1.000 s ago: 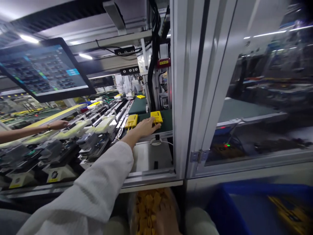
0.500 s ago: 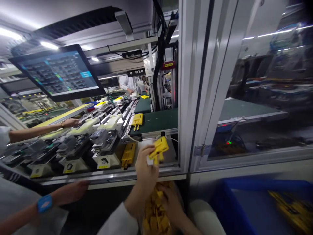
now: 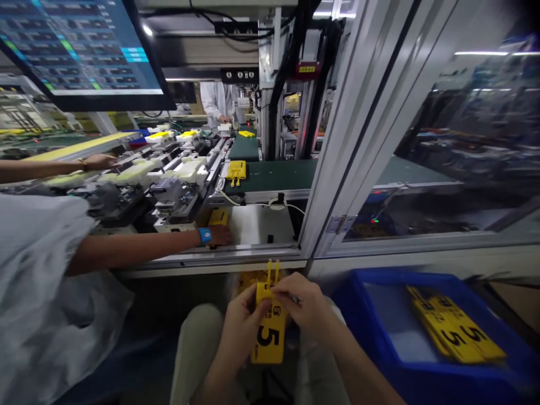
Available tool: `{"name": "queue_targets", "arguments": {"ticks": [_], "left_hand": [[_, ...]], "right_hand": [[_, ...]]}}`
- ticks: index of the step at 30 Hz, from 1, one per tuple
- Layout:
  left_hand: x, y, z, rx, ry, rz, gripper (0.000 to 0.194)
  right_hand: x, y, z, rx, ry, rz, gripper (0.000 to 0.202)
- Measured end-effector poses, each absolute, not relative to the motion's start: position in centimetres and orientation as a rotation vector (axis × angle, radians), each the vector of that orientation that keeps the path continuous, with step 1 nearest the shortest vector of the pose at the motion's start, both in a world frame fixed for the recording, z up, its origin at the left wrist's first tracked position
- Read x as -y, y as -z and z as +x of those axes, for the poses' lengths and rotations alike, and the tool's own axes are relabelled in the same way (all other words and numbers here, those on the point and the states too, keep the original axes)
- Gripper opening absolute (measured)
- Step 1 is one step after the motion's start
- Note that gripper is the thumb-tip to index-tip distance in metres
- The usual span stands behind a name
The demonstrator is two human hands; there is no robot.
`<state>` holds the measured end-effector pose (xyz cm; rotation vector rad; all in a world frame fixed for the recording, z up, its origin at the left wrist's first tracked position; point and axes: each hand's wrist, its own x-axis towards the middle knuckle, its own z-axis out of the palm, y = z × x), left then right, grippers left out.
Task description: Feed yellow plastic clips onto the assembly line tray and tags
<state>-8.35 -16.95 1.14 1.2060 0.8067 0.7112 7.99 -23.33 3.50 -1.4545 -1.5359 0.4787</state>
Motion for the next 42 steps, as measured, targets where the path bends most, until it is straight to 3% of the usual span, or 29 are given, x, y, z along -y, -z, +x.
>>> {"name": "queue_targets", "arguments": {"ticks": [7,9,14,24,29,33,38,42], "left_hand": [[17.0,-1.2,-10.0,-0.836,-0.753,1.28,0.044],[17.1,-0.9,-10.0,-0.855,-0.771,1.279,0.046],[18.0,-0.7,-8.6,-0.884,-0.942,1.186,0.044],[18.5,0.5,-7.1,-0.936,-1.061,1.14,0.035],[14.9,-0.9,-8.0,-0.731,-0.815,1.633,0.021],[11.7,-3.6,-8.6,-0.651,-0.875,2.185,0.023],[5.1,-6.3,-8.7,-0.379,-0.991,2.778,0.018],[-2.5,-6.1,-9.0,-0.688,-0.627,3.125,0.023]], "right_hand": [[23.2,-2.7,6.8,1.451,-0.449,-1.428,0.013],[22.9,-2.0,6.0,1.249,-0.606,-1.39,0.011],[22.4,-0.2,3.3,0.718,-1.171,-1.062,0.032],[23.4,1.8,0.6,0.734,-0.803,-1.294,0.034],[21.8,1.8,3.6,0.766,-0.845,-1.166,0.038],[19.0,4.0,7.8,0.875,-0.858,-1.226,0.051],[16.8,9.9,9.6,1.543,-0.833,-1.679,0.021],[17.2,12.7,7.9,1.741,-0.92,-1.772,0.021]]}}
